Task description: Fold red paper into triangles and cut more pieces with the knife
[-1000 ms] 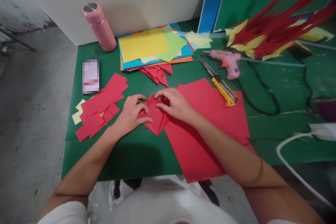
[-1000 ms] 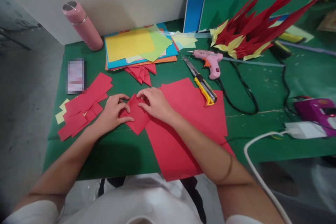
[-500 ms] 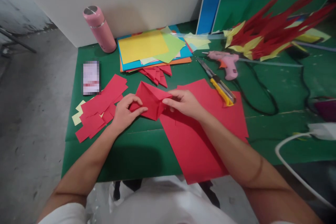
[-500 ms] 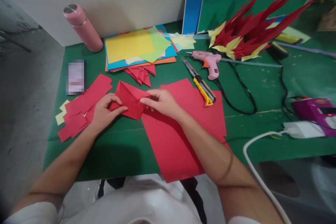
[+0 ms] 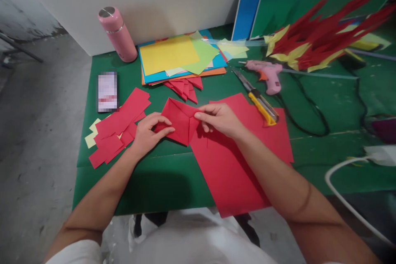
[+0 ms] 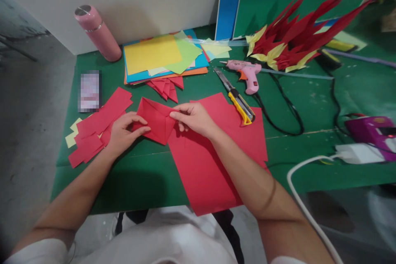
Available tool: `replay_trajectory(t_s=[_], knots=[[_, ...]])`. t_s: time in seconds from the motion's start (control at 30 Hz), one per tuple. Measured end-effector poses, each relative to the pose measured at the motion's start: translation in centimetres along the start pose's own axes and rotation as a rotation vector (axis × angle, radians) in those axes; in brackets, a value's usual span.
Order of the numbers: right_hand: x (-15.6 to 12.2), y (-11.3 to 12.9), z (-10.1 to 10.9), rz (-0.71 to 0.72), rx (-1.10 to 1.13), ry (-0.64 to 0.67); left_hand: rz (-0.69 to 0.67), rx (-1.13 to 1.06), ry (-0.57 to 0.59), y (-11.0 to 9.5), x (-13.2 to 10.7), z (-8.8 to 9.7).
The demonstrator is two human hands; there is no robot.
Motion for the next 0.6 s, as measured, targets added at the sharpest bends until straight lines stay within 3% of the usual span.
replay_trajectory(t_s=[0.1,0.3,0.4,0.5,0.6], knots=[[0.1,0.2,0.4,0.025,0.036,-0.042,-0.017,-0.017,-0.056,0.0,-0.1,0.3],[0.0,0.9,0.3,0.107,0.059,-0.040,0.113,-0.038,-0.262,1.5,-0.9,1.5],[-0.3,1.6,0.3,0.178,0.019,-0.035,-0.009,0.019,-0.262,0.3,-0.7,2.0],[-0.7,3.1,0.4,0.343,-0.103,-0.012,-0.176,0.132,-0.247,-1.4,-0.6,2.4],[-1.1,3.9,-0.2,0.488,-0.277,0.080,-0.285,0.228,-0.156,-2.1,-0.5,1.7]])
Point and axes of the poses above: each hand's wrist, its own x-axis towards the middle knuckle, its own z-axis out of the back of the hand, y = z × x, the point moved 8 cm from there along x, towards the middle knuckle, and after that the axes turned 12 degrees about x, right-handed, at the moved point
